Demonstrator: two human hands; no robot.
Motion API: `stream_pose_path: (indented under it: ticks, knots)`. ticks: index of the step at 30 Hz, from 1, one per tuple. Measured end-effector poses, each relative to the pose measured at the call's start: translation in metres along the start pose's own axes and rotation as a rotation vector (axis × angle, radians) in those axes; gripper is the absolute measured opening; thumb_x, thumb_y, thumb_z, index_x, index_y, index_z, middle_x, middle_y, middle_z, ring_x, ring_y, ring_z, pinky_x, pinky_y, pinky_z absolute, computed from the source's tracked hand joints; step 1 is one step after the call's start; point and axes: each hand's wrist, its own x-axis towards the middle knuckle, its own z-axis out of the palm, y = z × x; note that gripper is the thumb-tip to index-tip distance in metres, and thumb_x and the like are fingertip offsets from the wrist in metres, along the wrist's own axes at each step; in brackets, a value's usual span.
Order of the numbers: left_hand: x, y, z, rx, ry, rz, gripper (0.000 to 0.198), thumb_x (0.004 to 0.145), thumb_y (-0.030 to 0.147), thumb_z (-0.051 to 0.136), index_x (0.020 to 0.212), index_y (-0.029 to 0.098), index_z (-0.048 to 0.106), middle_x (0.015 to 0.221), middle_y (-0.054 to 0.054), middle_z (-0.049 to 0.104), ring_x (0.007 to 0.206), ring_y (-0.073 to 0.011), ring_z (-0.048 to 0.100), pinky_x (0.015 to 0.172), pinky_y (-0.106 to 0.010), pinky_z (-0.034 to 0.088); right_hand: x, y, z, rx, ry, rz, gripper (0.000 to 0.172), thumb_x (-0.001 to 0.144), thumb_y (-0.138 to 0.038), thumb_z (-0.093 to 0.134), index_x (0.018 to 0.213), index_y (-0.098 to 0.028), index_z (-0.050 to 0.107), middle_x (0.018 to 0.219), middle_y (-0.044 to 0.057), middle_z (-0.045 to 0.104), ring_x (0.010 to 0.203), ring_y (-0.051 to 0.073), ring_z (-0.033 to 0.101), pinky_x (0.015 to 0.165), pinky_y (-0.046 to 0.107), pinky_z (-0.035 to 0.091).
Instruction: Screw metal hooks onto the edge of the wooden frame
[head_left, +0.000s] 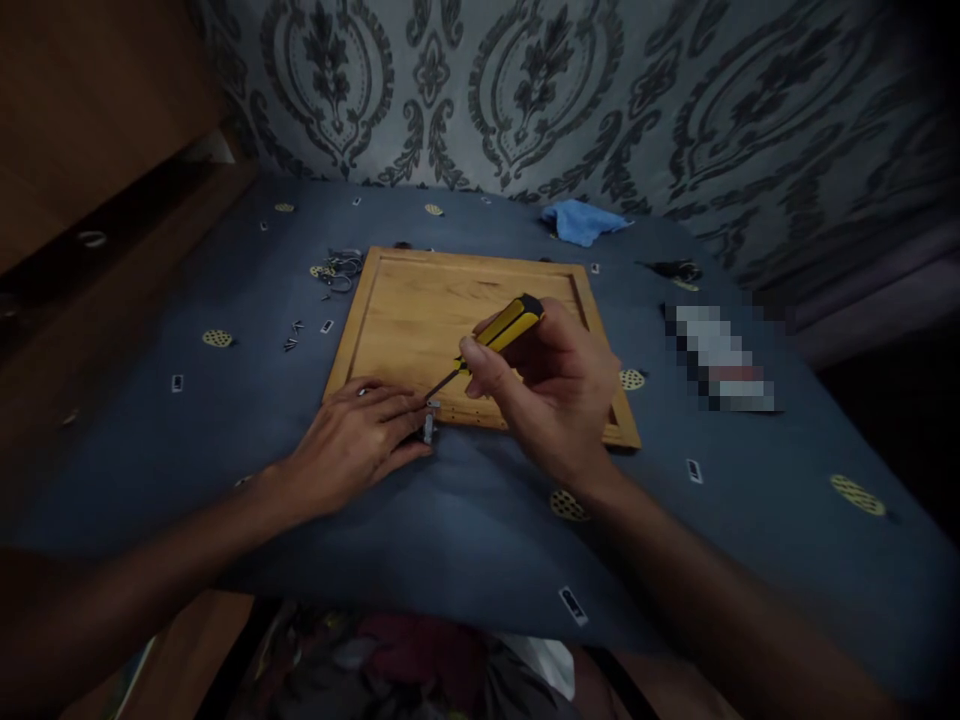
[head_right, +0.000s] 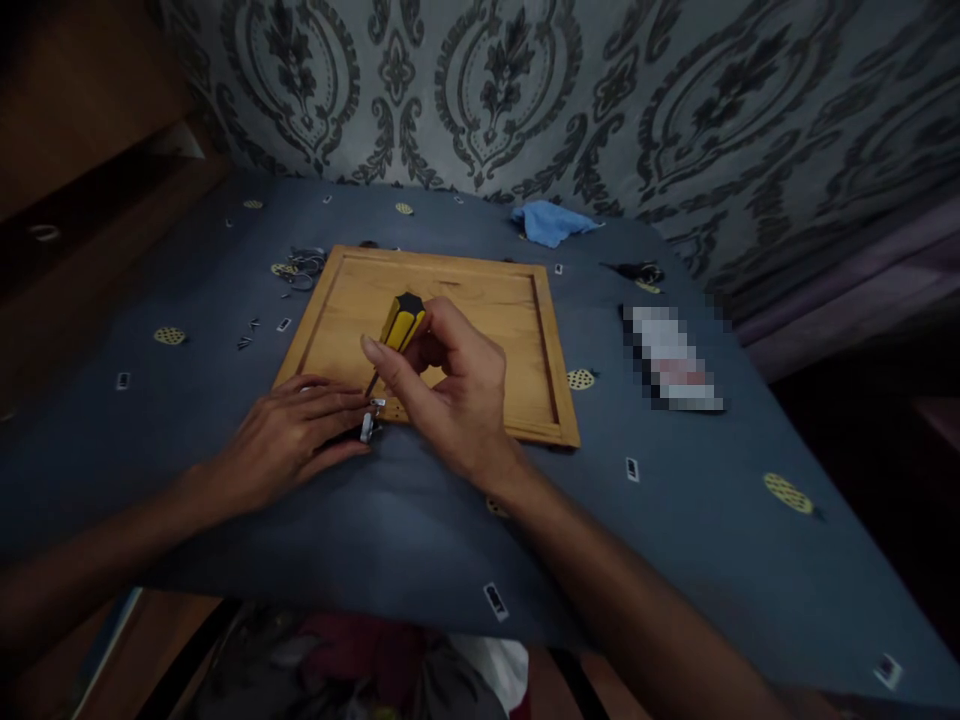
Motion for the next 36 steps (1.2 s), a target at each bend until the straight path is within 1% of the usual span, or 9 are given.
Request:
stream_pose_path:
  ticks: [7,10,12,15,19,21,26,32,36]
  knots:
    - [0.000,0.004,-0.001,0.002,0.029,-0.010,0.032,0.108,0.036,0.051,0.116,0.014,0.072,0.118,-0.008,0.080,0.109,-0.0236,0.075,0.097,-0.042,0.055,0.001,0.017,0.000,-0.034,0.046,-0.063,0.018,0.094,-0.027,0.069,0.085,-0.022,0.054,0.073,-0.005,0.052,0.062,0.011,0.055,0.059,0.027,0.047]
    - [0.000,0.006,0.000,0.026,0.030,-0.004,0.034,0.110,0.034,0.045,0.120,0.015,0.071,0.119,-0.008,0.079,0.106,-0.0234,0.076,0.096,-0.043,0.055,0.002,0.021,-0.003,-0.125,-0.018,-0.172,0.022,0.095,-0.025,0.067,0.082,-0.023,0.049,0.073,-0.004,0.050,0.064,0.011,0.052,0.060,0.027,0.043]
    - [0.000,0.005,0.002,0.035,0.061,0.019,0.033,0.110,0.032,0.044,0.119,0.015,0.071,0.117,-0.007,0.080,0.104,-0.0241,0.076,0.096,-0.044,0.053,0.002,0.021,-0.005,-0.173,-0.048,-0.196,0.023,0.097,-0.025,0.063,0.081,-0.023,0.047,0.073,-0.004,0.048,0.064,0.012,0.049,0.059,0.026,0.041]
    - [0.000,0.003,0.005,0.023,0.097,0.044,0.031,0.110,0.031,0.045,0.118,0.018,0.072,0.118,-0.005,0.080,0.104,-0.0238,0.076,0.097,-0.044,0.051,0.002,0.020,-0.007,-0.198,-0.085,-0.203,0.020,0.100,-0.029,0.060,0.085,-0.023,0.048,0.077,-0.002,0.052,0.067,0.013,0.051,0.061,0.027,0.043]
    - [0.001,0.001,0.006,0.055,0.139,0.076,0.029,0.110,0.026,0.045,0.114,0.016,0.072,0.111,-0.005,0.081,0.102,-0.0231,0.076,0.096,-0.043,0.049,0.001,0.022,-0.008,-0.231,-0.156,-0.210,0.014,0.103,-0.029,0.055,0.091,-0.023,0.050,0.082,0.001,0.056,0.071,0.015,0.053,0.063,0.028,0.045]
    - [0.002,0.000,0.006,0.051,0.141,0.094,0.028,0.109,0.025,0.045,0.113,0.017,0.072,0.111,-0.005,0.081,0.100,-0.0228,0.075,0.096,-0.042,0.049,0.001,0.025,-0.008,-0.246,-0.150,-0.211,0.015,0.103,-0.028,0.054,0.090,-0.023,0.048,0.082,0.001,0.055,0.072,0.015,0.053,0.063,0.028,0.044]
    - [0.002,-0.004,0.006,0.049,0.142,0.127,0.028,0.110,0.027,0.045,0.115,0.018,0.072,0.112,-0.003,0.081,0.097,-0.0213,0.075,0.094,-0.041,0.049,0.003,0.030,-0.006,-0.229,-0.120,-0.218,0.027,0.104,-0.034,0.053,0.082,-0.025,0.040,0.080,0.001,0.053,0.071,0.014,0.051,0.061,0.027,0.043]
    - [0.001,-0.005,0.007,0.080,0.143,0.135,0.029,0.110,0.031,0.045,0.113,0.020,0.071,0.112,-0.002,0.081,0.098,-0.0230,0.076,0.095,-0.043,0.050,0.000,0.029,-0.002,-0.236,-0.160,-0.280,0.018,0.105,-0.034,0.049,0.094,-0.021,0.049,0.085,0.003,0.056,0.074,0.014,0.052,0.063,0.027,0.046]
    - [0.001,-0.005,0.006,0.076,0.142,0.138,0.028,0.109,0.032,0.047,0.116,0.021,0.072,0.112,-0.002,0.081,0.097,-0.0234,0.075,0.094,-0.042,0.051,0.001,0.035,0.000,-0.235,-0.138,-0.242,0.021,0.104,-0.036,0.050,0.088,-0.023,0.046,0.083,0.002,0.055,0.073,0.014,0.051,0.064,0.027,0.045]
